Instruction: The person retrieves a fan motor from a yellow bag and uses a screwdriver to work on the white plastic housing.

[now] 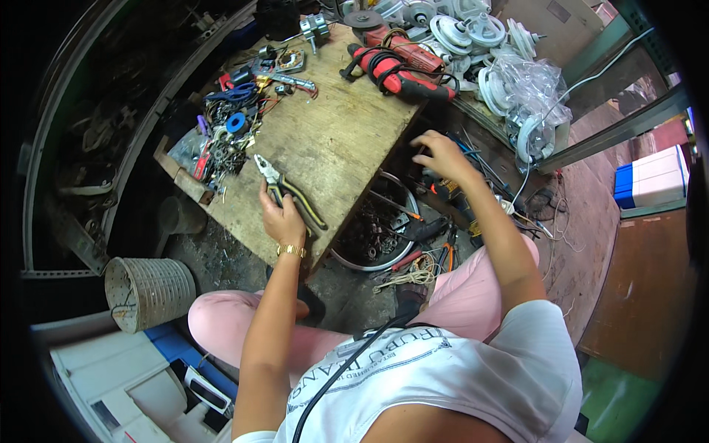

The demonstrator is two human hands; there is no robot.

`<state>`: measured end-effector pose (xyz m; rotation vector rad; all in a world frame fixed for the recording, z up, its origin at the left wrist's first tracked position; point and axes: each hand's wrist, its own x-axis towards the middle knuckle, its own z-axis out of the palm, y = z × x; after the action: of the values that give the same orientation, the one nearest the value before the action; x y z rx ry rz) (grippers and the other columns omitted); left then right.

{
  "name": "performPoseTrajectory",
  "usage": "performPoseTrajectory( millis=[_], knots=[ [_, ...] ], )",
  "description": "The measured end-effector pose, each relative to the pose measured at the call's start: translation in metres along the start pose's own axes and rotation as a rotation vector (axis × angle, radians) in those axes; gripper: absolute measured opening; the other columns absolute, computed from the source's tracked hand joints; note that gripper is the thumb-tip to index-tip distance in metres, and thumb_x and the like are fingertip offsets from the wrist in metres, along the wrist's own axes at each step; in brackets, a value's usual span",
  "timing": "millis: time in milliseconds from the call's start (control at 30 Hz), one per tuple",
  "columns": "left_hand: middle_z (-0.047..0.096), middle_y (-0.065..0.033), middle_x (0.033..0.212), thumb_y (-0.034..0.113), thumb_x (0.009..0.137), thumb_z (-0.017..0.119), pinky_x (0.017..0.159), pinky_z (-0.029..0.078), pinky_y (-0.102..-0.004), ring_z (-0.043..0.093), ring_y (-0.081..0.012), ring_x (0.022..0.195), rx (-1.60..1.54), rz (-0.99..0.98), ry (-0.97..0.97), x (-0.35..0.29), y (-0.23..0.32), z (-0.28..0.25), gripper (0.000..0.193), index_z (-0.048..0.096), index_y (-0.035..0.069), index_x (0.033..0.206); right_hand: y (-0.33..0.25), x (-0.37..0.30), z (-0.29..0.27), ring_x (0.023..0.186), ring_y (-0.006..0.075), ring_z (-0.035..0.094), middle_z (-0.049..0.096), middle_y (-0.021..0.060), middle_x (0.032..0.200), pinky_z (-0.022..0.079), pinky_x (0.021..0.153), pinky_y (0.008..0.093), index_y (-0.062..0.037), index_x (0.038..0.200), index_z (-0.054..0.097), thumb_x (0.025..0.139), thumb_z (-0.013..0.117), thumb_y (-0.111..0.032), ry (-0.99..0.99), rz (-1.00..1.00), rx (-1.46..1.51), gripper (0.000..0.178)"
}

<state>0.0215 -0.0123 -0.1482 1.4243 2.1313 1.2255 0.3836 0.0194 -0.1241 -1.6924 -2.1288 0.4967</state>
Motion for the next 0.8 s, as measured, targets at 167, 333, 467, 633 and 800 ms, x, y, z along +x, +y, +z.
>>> performPoseTrajectory(
  millis=[167, 333, 467, 633, 800],
  knots=[
    [0.064, -0.0153, 0.104, 0.01, 0.086, 0.054, 0.071, 0.049, -0.0428, 0.061, -0.0267, 0.079, -0.456, 0.084, -0.097, -0.011, 0.002, 0.016, 0.055, 0.043, 0.005, 0.139, -0.114, -0.009, 0.088, 0.113, 0.035, 0.058, 0.058, 0.0227, 0.125, 0.045, 0.098, 0.0402, 0.0017, 0.131, 0.051, 0.086, 0.068, -0.039, 0.2, -0.162, 0.474, 0.063],
    [0.036, -0.0147, 0.146, 0.029, 0.1, 0.039, 0.107, 0.033, -0.0361, 0.041, -0.0226, 0.129, -0.928, -0.143, -0.603, -0.094, 0.069, 0.025, 0.06, 0.02, 0.007, 0.152, -0.136, -0.042, 0.087, 0.128, 0.0288, 0.045, 0.045, 0.0232, 0.139, 0.036, 0.106, 0.0366, 0.0062, 0.142, 0.033, 0.083, 0.071, -0.051, 0.066, 0.06, 0.962, 0.091],
    [0.019, -0.0104, 0.16, 0.06, 0.099, 0.022, 0.117, 0.014, -0.0487, 0.016, -0.0255, 0.147, -1.117, -0.213, -1.215, -0.102, 0.089, 0.02, 0.075, 0.014, 0.011, 0.155, -0.085, -0.072, 0.045, 0.104, 0.0181, 0.057, 0.06, 0.0105, 0.116, 0.046, 0.092, 0.0312, 0.0006, 0.131, 0.049, 0.067, 0.085, -0.033, -0.134, 0.249, 1.173, 0.08],
    [0.038, -0.0156, 0.147, 0.026, 0.095, 0.055, 0.11, 0.031, -0.0375, 0.038, -0.0286, 0.135, -0.393, 0.44, -1.104, -0.077, 0.088, 0.008, 0.051, 0.046, 0.002, 0.139, 0.004, -0.074, 0.001, 0.092, 0.0382, 0.066, 0.069, 0.0203, 0.097, 0.053, 0.081, 0.046, -0.0079, 0.109, 0.062, 0.062, 0.077, -0.033, -0.183, 0.327, -0.175, 0.055],
    [0.049, -0.0119, 0.128, 0.013, 0.091, 0.06, 0.094, 0.043, -0.0343, 0.05, -0.0248, 0.116, -0.501, 0.271, -1.066, -0.065, 0.085, -0.004, 0.041, 0.053, 0.004, 0.13, 0.092, -0.055, 0.006, 0.117, 0.0351, 0.054, 0.057, 0.0165, 0.127, 0.048, 0.088, 0.0508, -0.0091, 0.108, 0.064, 0.069, 0.078, -0.033, -0.195, 0.265, -0.483, 0.048]
  ],
)
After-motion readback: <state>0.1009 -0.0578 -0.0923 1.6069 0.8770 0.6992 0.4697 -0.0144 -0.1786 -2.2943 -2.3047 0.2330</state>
